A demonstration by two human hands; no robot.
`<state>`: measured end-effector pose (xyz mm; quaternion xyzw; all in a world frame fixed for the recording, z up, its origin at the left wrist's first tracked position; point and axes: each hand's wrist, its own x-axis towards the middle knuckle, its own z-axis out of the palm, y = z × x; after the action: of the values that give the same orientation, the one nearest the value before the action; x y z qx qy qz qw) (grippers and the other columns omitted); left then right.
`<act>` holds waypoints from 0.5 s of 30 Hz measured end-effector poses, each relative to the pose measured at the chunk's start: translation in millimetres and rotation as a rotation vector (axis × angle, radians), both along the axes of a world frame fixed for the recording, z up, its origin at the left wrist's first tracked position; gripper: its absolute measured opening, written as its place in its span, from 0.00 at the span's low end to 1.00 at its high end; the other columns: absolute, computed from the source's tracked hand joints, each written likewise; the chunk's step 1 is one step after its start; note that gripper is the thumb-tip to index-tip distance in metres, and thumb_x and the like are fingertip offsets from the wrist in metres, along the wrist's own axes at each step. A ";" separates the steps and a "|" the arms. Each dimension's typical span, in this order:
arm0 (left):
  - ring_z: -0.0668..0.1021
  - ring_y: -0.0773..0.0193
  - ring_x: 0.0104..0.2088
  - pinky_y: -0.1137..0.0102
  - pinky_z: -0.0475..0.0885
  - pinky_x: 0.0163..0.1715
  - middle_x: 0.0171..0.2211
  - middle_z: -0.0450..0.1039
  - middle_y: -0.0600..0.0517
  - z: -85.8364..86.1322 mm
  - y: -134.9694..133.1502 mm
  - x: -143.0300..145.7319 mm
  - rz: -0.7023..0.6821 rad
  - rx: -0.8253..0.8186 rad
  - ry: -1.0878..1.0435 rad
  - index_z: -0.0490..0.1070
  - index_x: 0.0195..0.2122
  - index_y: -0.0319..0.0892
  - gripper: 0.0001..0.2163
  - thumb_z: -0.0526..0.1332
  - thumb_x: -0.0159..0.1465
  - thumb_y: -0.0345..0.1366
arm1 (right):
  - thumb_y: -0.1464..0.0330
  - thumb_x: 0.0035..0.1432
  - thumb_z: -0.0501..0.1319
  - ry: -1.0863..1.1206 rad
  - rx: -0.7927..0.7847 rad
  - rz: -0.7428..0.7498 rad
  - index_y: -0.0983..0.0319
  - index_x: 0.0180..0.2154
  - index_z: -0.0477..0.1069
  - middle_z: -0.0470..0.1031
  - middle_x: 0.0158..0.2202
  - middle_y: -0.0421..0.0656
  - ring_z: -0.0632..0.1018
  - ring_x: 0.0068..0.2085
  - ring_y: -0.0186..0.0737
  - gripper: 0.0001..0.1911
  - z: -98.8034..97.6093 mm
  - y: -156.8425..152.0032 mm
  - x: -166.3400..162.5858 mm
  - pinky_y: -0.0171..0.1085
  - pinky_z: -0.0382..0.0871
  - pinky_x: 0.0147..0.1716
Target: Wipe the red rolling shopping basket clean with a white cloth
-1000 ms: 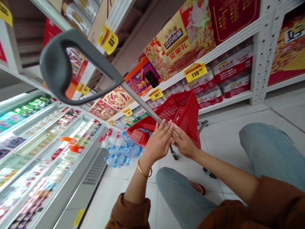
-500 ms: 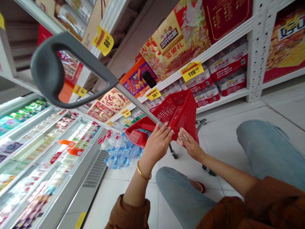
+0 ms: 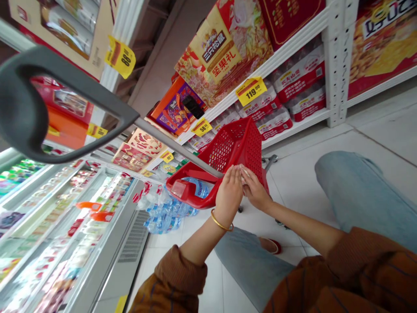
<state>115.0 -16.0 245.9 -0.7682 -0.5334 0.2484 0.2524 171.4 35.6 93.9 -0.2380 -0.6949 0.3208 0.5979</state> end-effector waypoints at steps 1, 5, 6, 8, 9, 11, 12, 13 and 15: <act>0.59 0.55 0.65 0.59 0.52 0.67 0.63 0.58 0.38 -3.0 2.7 0.3 0.012 0.000 0.019 0.57 0.62 0.26 0.23 0.48 0.66 0.28 | 0.72 0.66 0.46 -0.006 -0.007 0.004 0.53 0.67 0.38 0.48 0.69 0.46 0.53 0.68 0.43 0.32 -4.5 1.7 -1.2 0.51 0.55 0.65; 0.63 0.52 0.64 0.56 0.54 0.66 0.61 0.63 0.36 -7.8 9.5 -1.6 -0.005 0.000 0.083 0.60 0.61 0.27 0.22 0.48 0.66 0.28 | 0.74 0.66 0.45 -0.050 0.000 0.034 0.53 0.67 0.38 0.47 0.69 0.46 0.52 0.68 0.43 0.32 -30.0 4.3 -3.5 0.51 0.55 0.65; 0.63 0.52 0.63 0.55 0.55 0.65 0.60 0.64 0.37 -7.7 10.6 -2.5 -0.011 -0.005 0.088 0.61 0.60 0.28 0.21 0.47 0.66 0.27 | 0.74 0.65 0.46 -0.063 0.007 0.038 0.54 0.67 0.38 0.46 0.69 0.46 0.52 0.68 0.43 0.33 -36.3 4.0 -3.6 0.52 0.55 0.65; 0.64 0.53 0.63 0.56 0.56 0.65 0.60 0.64 0.37 -7.6 12.3 -4.7 -0.009 -0.019 0.081 0.63 0.59 0.28 0.21 0.46 0.66 0.26 | 0.75 0.64 0.46 -0.081 0.015 0.035 0.54 0.68 0.37 0.45 0.69 0.47 0.52 0.68 0.44 0.34 -47.4 3.0 -4.1 0.52 0.54 0.65; 0.64 0.53 0.63 0.57 0.56 0.65 0.60 0.64 0.36 -7.7 13.1 -5.9 -0.004 -0.025 0.073 0.63 0.58 0.26 0.21 0.46 0.66 0.25 | 0.76 0.64 0.46 -0.087 0.016 0.032 0.54 0.68 0.36 0.45 0.69 0.47 0.51 0.68 0.44 0.35 -52.2 2.7 -4.6 0.52 0.54 0.65; 0.63 0.52 0.63 0.58 0.56 0.65 0.59 0.63 0.32 -8.2 14.3 -8.4 0.008 -0.031 0.049 0.62 0.58 0.22 0.21 0.45 0.66 0.25 | 0.76 0.63 0.47 -0.100 0.013 0.029 0.54 0.68 0.36 0.44 0.69 0.48 0.50 0.69 0.43 0.36 -60.4 2.7 -6.3 0.52 0.53 0.65; 0.62 0.52 0.64 0.58 0.55 0.65 0.59 0.63 0.31 -8.5 14.8 -9.7 0.013 -0.034 0.036 0.62 0.58 0.21 0.21 0.45 0.66 0.25 | 0.77 0.63 0.47 -0.106 0.010 0.032 0.55 0.68 0.35 0.45 0.69 0.48 0.49 0.69 0.43 0.36 -64.1 3.1 -7.3 0.52 0.53 0.65; 0.62 0.53 0.64 0.57 0.55 0.65 0.59 0.63 0.32 -8.6 15.2 -10.9 0.014 -0.042 0.017 0.62 0.58 0.21 0.21 0.46 0.66 0.25 | 0.77 0.62 0.47 -0.112 0.006 0.036 0.55 0.68 0.35 0.45 0.69 0.49 0.49 0.69 0.43 0.37 -67.5 3.7 -8.4 0.52 0.53 0.65; 0.61 0.53 0.64 0.55 0.55 0.65 0.59 0.64 0.33 -8.4 15.9 -13.0 0.015 -0.057 -0.014 0.63 0.58 0.24 0.21 0.46 0.66 0.25 | 0.78 0.61 0.49 -0.120 -0.004 0.043 0.56 0.68 0.36 0.45 0.69 0.49 0.49 0.69 0.43 0.38 -73.8 5.4 -10.4 0.51 0.54 0.65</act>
<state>102.0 -0.1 237.5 -0.7727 -0.5336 0.2600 0.2250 160.9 40.9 20.1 -0.2430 -0.7337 0.3204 0.5477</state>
